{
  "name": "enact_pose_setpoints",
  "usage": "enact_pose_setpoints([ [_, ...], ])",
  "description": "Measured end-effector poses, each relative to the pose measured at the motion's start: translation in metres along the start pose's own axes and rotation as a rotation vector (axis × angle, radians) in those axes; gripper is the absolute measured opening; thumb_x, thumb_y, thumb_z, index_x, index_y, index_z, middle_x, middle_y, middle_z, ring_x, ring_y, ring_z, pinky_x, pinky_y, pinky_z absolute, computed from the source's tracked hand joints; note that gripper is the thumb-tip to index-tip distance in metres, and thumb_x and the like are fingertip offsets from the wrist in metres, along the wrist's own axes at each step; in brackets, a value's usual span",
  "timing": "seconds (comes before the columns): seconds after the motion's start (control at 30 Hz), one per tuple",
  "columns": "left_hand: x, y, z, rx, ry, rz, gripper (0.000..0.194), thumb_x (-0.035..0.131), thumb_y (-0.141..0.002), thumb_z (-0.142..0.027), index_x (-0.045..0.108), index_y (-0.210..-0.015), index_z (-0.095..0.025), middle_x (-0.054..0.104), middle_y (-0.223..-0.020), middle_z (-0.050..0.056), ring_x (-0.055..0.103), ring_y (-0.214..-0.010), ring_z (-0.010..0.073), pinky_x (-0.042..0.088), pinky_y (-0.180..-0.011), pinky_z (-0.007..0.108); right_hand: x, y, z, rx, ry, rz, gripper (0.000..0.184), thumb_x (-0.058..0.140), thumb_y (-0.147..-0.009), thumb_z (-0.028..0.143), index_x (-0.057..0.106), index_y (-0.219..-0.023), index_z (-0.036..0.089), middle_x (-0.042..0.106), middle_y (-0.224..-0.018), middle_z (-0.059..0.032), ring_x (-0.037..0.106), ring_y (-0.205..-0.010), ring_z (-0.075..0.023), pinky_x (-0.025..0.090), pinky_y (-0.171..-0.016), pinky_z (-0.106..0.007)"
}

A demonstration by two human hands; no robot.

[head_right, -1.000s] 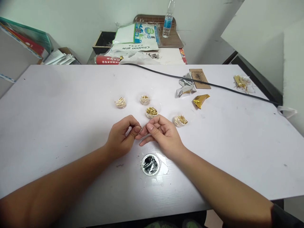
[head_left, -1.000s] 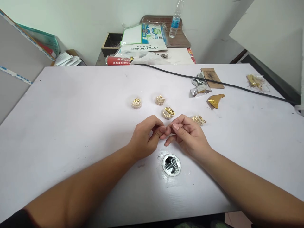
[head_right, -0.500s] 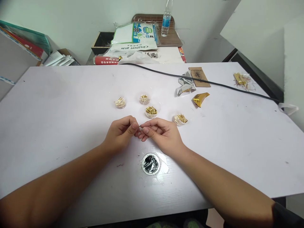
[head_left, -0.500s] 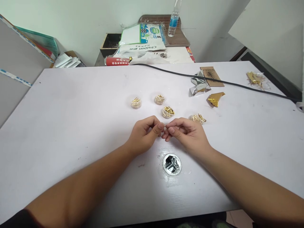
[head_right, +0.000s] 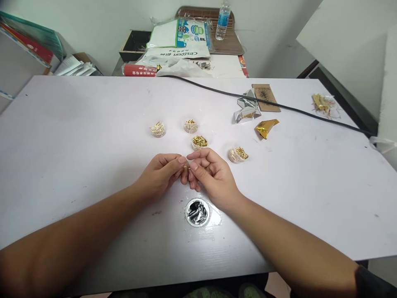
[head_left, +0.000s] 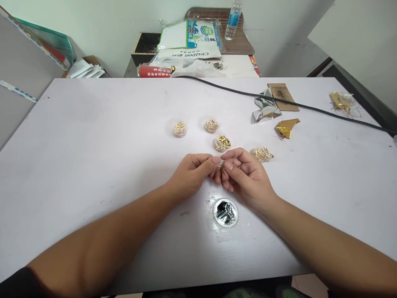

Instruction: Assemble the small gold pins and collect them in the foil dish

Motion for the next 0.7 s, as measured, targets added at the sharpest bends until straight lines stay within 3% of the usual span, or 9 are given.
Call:
enact_pose_setpoints([
  [0.17,0.002,0.0,0.001,-0.001,-0.044,0.018,0.043,0.055,-0.096,-0.039,0.055,-0.061,-0.014,0.061,-0.064,0.003,0.059,-0.066,0.013,0.046,-0.07,0.03,-0.002,0.001,0.001,-0.035,0.025,-0.029,0.013,0.069,-0.092,0.029,0.061,-0.097,0.021,0.058,-0.057,0.0075,0.055,-0.049,-0.0065,0.042,-0.047,-0.019],
  [0.5,0.005,-0.001,-0.001,0.004,-0.038,0.032,0.045,0.057,-0.095,-0.043,0.051,-0.061,-0.015,0.06,-0.063,0.001,0.065,-0.069,0.014,0.047,-0.069,0.027,-0.002,0.001,0.003,-0.07,0.083,-0.053,0.017,0.07,-0.09,0.034,0.06,-0.096,0.021,0.059,-0.062,0.0067,0.055,-0.052,-0.0068,0.043,-0.05,-0.021],
  [0.7,0.003,0.001,-0.011,0.116,-0.193,-0.015,0.043,0.054,-0.098,-0.042,0.055,-0.064,-0.015,0.062,-0.064,0.001,0.062,-0.065,0.0107,0.048,-0.066,0.024,-0.003,0.002,0.003,-0.1,0.121,-0.08,0.016,0.07,-0.09,0.033,0.06,-0.095,0.022,0.059,-0.062,0.0067,0.055,-0.054,-0.0073,0.046,-0.052,-0.022],
])
Point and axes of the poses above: each hand's wrist, its own y-axis away from the middle knuckle, its own x-axis out of the palm, z = x × y, the point moved 8 cm from there along -y, towards the middle knuckle
